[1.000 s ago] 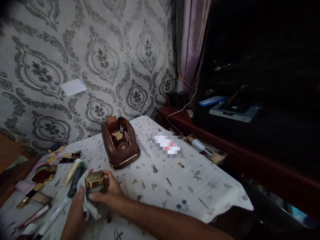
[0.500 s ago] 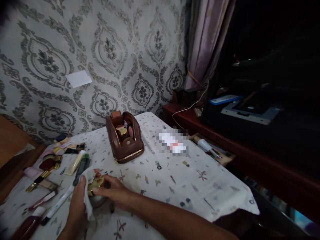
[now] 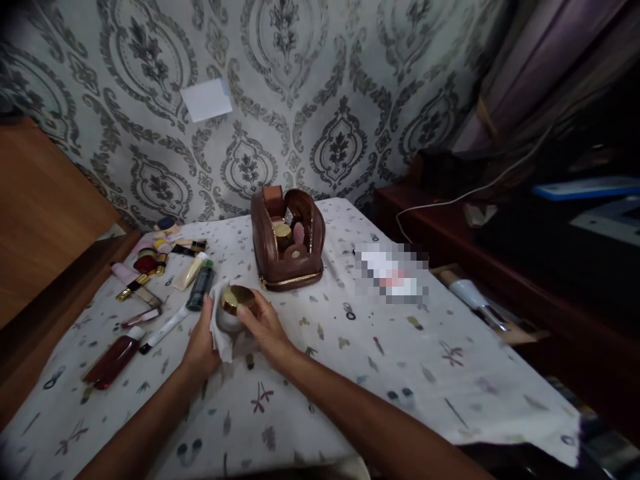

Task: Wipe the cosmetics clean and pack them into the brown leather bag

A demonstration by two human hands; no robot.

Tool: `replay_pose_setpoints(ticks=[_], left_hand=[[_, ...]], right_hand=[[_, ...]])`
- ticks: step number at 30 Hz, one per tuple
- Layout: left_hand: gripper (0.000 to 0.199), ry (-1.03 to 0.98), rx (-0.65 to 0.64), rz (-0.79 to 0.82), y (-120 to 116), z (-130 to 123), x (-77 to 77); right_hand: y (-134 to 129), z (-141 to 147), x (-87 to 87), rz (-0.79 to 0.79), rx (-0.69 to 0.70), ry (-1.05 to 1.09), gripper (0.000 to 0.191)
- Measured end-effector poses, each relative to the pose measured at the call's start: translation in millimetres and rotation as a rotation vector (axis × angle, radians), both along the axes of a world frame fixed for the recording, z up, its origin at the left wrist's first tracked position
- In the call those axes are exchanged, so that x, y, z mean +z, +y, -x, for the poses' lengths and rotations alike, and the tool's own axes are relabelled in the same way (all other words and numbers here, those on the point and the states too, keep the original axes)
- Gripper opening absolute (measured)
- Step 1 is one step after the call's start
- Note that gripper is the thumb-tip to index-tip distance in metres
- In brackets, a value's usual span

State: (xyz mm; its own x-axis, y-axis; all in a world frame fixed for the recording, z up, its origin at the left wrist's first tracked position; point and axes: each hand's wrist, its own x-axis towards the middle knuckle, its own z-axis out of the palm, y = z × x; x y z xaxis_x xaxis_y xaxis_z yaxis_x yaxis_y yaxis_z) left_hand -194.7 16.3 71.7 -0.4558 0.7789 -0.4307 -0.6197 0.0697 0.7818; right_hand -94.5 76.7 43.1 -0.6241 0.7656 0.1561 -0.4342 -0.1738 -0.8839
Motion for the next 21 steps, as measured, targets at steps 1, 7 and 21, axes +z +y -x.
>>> replay_pose_setpoints(ticks=[1,7,21], left_hand=[[0.058,-0.02,-0.001,0.005,0.3,-0.9,1.0],[0.051,-0.07,0.035,0.017,3.1,0.2,5.3],[0.031,-0.075,0.006,0.009,1.1,19.0,7.8]], right_hand=[[1.3,-1.3,-1.6,-0.085,-0.029,-0.05,0.063],[7.0,-5.5,-8.8,-0.475,-0.111,-0.285,0.065],[5.0,-12.8,8.1,-0.831,-0.101,-0.316,0.055]])
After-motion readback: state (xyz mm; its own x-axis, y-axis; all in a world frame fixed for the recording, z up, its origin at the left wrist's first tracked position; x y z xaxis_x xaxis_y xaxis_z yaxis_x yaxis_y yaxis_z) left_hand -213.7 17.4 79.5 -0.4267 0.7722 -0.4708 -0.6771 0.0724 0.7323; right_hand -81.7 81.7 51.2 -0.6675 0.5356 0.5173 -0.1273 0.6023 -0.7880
